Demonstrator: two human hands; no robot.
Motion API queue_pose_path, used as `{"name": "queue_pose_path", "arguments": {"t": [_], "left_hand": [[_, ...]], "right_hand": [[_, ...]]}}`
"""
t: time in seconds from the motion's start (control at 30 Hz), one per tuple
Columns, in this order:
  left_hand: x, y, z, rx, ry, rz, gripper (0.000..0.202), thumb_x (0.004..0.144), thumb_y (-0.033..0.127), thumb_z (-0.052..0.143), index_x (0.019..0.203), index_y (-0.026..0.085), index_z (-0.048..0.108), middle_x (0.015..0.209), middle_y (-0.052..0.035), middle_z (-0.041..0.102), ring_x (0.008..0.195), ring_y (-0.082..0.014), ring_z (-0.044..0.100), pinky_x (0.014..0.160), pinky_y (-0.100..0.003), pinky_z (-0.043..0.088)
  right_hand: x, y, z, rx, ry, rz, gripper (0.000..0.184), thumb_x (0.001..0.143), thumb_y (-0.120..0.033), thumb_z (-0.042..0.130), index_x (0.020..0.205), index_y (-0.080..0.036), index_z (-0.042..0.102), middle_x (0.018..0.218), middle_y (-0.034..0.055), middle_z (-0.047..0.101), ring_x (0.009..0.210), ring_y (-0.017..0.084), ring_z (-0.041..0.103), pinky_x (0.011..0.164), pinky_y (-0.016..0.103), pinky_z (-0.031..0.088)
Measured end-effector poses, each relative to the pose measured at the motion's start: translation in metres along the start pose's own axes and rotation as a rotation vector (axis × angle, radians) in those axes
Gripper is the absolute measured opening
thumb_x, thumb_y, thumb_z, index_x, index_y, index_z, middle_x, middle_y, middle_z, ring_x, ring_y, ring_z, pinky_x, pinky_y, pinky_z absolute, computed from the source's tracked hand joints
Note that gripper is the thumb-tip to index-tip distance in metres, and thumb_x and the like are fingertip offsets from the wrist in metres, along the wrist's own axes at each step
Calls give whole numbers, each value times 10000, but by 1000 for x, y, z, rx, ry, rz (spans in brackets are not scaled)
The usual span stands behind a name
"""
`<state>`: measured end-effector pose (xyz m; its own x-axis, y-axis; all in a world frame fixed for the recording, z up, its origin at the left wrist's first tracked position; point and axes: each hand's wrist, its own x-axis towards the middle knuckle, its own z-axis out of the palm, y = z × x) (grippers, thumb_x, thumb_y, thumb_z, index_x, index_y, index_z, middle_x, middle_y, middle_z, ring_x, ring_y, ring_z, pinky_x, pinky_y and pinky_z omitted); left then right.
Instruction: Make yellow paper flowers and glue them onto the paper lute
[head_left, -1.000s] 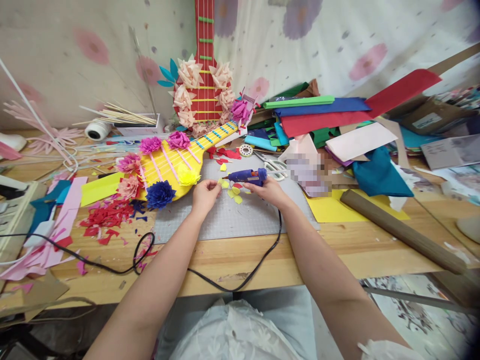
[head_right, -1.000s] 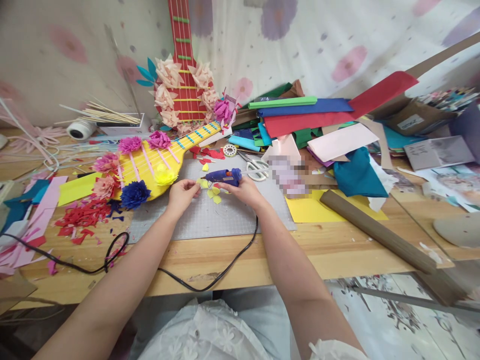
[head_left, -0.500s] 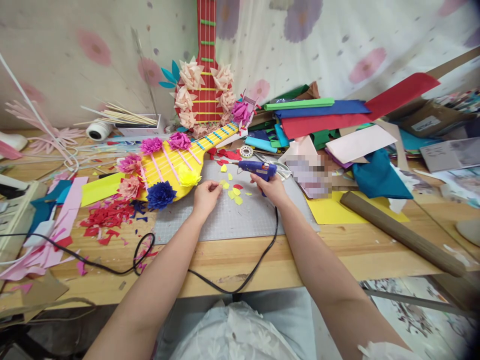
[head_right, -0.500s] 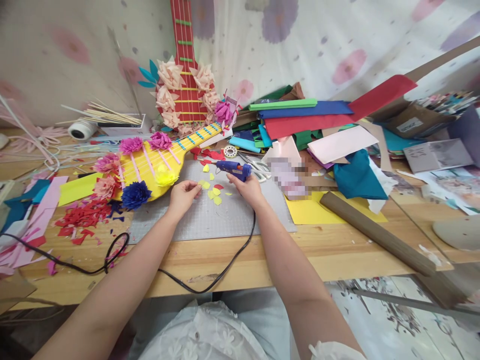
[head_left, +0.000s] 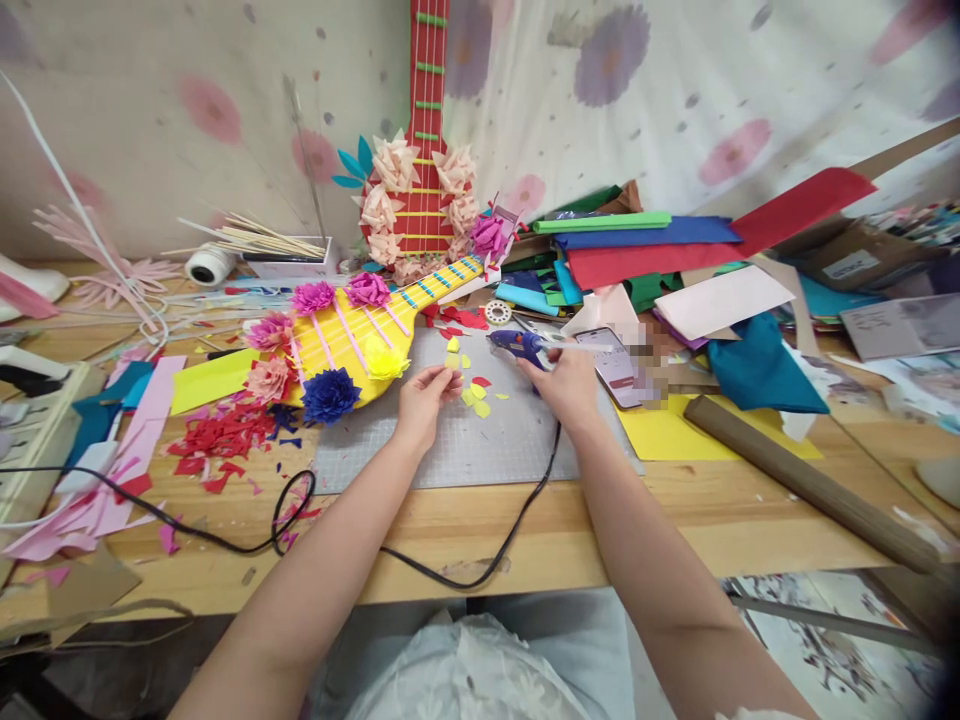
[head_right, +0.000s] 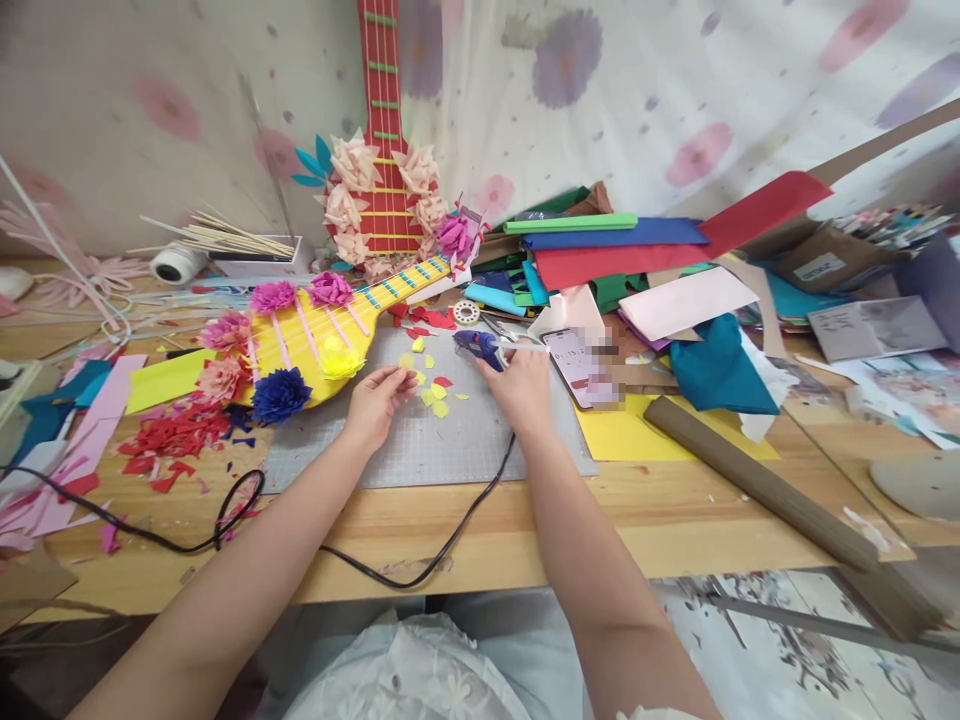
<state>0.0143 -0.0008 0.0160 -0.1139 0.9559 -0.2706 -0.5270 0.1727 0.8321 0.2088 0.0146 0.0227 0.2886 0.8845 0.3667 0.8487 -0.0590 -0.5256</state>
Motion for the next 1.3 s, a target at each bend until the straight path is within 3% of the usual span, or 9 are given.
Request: {"name": "queue_pose_path", "arguments": {"t": [0.13, 0.27, 0.37, 0.53, 0.83, 0.93, 1.07, 1.2, 1.3], "left_hand": [[-4, 1, 3, -139, -11, -153, 24, 720, 95, 620, 738, 111, 620, 685, -26, 670, 588, -63, 608, 582, -175, 489], [-6, -2, 4, -191, -50, -222, 24, 733, 82, 611, 731, 106, 612, 630, -6, 639, 549, -49, 585, 547, -153, 475], [-6, -3, 4, -213, -52, -208, 42, 725, 85, 623, 707, 118, 603, 576, 21, 602, 520, -42, 562, 532, -145, 462], [-5, -2, 2, -217, -50, -181, 52, 739, 84, 603, 701, 119, 603, 570, 25, 592, 522, -39, 556, 528, -144, 448], [-3, -2, 0, -110, -39, -88, 34, 697, 132, 634, 715, 135, 605, 616, 16, 617, 561, -60, 576, 543, -168, 454], [-6, -4, -2, 116, -102, 35, 61, 692, 176, 632, 740, 141, 621, 619, 9, 615, 541, -74, 560, 493, -178, 443], [-12, 11, -2, 382, -121, 432, 131, 688, 219, 640, 809, 178, 613, 643, 19, 593, 543, -78, 533, 460, -174, 411], [-11, 57, -6, 406, -19, 790, 154, 750, 275, 604, 882, 210, 560, 725, 15, 588, 605, -82, 562, 517, -183, 439], [0, 97, -20, 503, 108, 928, 165, 796, 310, 556, 927, 217, 517, 781, 5, 583, 672, -95, 581, 566, -199, 466]], "right_hand": [[-13, -17, -10, 159, -324, 54, 326, 676, -489, 624, 635, -200, 481, 639, 11, 562, 632, 162, 515, 612, 288, 369], [-28, -46, 18, 664, -482, 4, 287, 678, -451, 615, 752, -181, 552, 748, 15, 603, 678, 131, 537, 652, 269, 405], [-36, -64, 37, 913, -500, 105, 262, 657, -386, 623, 798, -174, 563, 793, 12, 606, 708, 121, 550, 693, 268, 426], [-41, -80, 44, 1183, -418, 336, 239, 587, -300, 663, 765, -176, 563, 744, -24, 590, 679, 98, 539, 680, 243, 429], [-39, -94, 53, 1276, -323, 430, 203, 562, -272, 674, 699, -167, 568, 668, -42, 570, 606, 85, 521, 627, 239, 420], [-32, -90, 49, 1289, -302, 464, 226, 569, -283, 678, 716, -169, 549, 667, -45, 565, 584, 81, 527, 600, 234, 422], [-27, -85, 41, 1248, -358, 516, 280, 582, -246, 689, 785, -175, 509, 618, -52, 575, 557, 78, 552, 578, 216, 430], [-38, -94, 39, 1137, -580, 508, 324, 607, -171, 685, 836, -189, 456, 545, -70, 574, 503, 77, 547, 515, 194, 415], [-49, -110, 42, 1094, -695, 516, 316, 644, -123, 658, 836, -200, 419, 525, -80, 562, 483, 79, 547, 473, 187, 416]]}}
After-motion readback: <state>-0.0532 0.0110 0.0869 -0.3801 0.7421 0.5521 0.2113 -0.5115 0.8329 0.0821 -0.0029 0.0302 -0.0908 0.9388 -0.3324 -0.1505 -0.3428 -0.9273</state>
